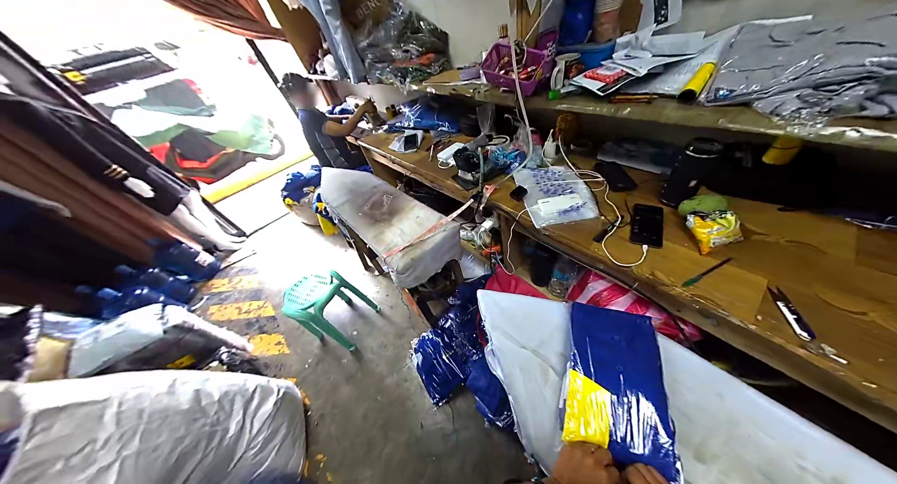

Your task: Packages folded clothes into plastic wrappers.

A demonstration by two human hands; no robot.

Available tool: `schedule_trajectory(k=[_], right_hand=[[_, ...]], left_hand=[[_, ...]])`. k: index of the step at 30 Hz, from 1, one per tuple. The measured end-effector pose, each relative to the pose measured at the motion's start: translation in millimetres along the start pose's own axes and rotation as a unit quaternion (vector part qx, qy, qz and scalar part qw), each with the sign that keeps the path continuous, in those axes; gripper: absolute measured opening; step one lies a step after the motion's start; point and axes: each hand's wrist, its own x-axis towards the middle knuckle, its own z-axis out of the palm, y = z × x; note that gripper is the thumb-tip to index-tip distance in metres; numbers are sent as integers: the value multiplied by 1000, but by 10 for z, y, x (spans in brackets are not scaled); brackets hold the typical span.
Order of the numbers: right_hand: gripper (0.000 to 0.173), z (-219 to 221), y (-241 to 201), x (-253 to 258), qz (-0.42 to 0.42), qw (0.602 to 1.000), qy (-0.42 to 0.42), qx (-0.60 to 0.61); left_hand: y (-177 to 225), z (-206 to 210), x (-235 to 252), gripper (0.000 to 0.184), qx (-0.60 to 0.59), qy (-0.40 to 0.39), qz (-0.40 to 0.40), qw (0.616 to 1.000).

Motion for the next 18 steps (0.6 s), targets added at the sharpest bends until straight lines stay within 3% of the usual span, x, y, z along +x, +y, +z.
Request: schedule_trajectory(k=[3,8,12,15,18], right_hand=[[22,-162,3,9,19,998,-40,36],[22,-171,117,-100,-46,997,46,40],[26,-226,403,-197,-157,986,48,-4],[13,-298,584,-206,-158,986,57,-20],[11,-358,794,-141,-154,984,87,-16]], left_hand=[[160,132,-2,18,14,82,-41,996],[321,323,22,12,32,157,-101,982],[374,318,10,12,25,148,-134,980],[404,309,19,14,27,142,-147,978],[409,289,29,18,17,127,-164,978]])
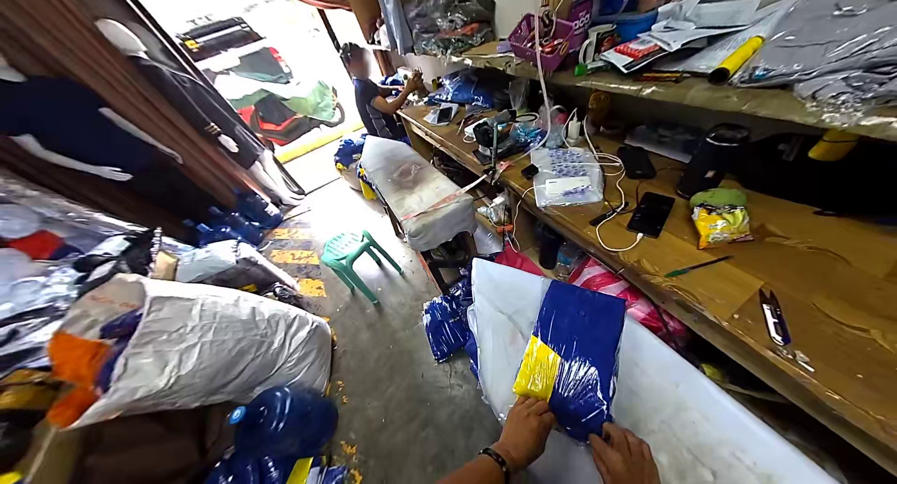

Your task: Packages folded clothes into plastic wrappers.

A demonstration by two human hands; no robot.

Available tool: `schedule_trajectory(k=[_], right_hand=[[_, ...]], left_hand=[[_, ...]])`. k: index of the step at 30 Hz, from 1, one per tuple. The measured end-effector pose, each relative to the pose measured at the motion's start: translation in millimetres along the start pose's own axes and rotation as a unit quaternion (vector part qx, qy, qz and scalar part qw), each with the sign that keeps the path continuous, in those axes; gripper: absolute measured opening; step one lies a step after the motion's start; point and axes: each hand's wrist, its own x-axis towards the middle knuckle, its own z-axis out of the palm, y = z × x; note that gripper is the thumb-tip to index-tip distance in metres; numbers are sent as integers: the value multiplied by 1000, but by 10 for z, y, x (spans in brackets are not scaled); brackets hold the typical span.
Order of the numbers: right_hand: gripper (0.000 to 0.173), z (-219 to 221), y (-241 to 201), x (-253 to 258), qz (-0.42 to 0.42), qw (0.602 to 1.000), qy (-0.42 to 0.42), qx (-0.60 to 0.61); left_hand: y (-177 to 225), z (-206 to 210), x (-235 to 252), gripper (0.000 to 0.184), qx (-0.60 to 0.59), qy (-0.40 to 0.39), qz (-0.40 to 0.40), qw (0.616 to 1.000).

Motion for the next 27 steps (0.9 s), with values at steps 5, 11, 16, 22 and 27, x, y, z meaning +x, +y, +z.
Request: schedule_trajectory(k=[5,11,16,22,27], right_hand=[[23,-17,297,-71,-30,999,-29,18],[44,45,431,-5,79,997,-3,12],[29,14,358,-22,246,960,-72,113],[18,-533,659,-103,344,916,46,201],[31,-1867,1395,-256,489,821,281,91]], left_hand=[[1,-71,31,22,-10,-49,-17,999],[20,-78,34,24,-16,-68,-33,997],[65,-87,75,27,-25,-94,-49,994],[76,-94,76,27,-25,-75,-60,995],[80,-77,44,23,-8,-21,-24,999]])
